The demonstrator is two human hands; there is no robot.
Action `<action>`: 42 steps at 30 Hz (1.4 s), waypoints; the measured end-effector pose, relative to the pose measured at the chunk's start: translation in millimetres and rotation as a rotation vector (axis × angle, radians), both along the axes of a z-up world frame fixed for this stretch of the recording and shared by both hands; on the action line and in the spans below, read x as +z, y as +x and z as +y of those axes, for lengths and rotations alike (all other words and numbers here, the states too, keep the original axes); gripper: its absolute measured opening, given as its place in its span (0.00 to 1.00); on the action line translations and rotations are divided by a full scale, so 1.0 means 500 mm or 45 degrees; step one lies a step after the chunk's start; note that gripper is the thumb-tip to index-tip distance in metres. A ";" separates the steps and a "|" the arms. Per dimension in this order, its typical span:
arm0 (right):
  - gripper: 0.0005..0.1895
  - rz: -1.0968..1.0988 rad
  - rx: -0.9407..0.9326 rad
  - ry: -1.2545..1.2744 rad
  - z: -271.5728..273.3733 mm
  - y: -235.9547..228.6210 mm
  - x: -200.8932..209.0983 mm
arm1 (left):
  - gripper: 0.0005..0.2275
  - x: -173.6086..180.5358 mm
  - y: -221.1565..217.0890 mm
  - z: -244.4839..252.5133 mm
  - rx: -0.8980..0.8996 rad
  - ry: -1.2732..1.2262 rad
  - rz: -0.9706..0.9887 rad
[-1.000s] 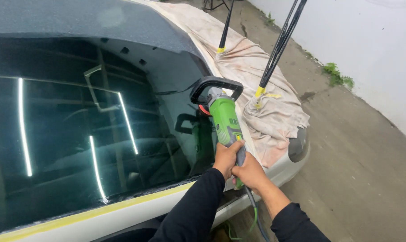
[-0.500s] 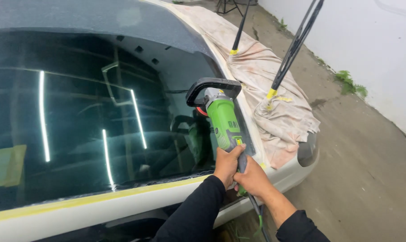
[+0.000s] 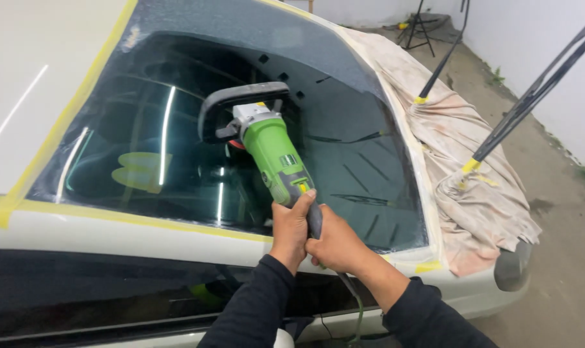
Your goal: The person uses a green angle grinder to grind the surface of a car's rear window area. The person moves the tool across the glass and the surrounding painted frame, removing material and creating dust. The task is performed in a workshop setting with the car partially covered by a cloth.
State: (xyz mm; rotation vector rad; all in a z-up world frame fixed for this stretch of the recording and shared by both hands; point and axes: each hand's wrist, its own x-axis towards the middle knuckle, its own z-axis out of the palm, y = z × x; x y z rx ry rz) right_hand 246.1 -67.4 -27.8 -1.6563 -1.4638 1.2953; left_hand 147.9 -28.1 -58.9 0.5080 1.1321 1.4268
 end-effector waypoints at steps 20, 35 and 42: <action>0.35 -0.222 0.635 0.224 0.002 -0.233 0.148 | 0.12 0.107 -0.267 -0.036 0.441 0.240 0.005; 0.31 0.089 -0.276 -0.097 -0.028 0.123 -0.077 | 0.25 -0.048 0.152 0.003 -0.274 -0.114 0.092; 0.20 0.205 -0.615 -0.147 -0.130 0.263 -0.155 | 0.27 -0.135 0.324 -0.068 -0.654 -0.232 0.176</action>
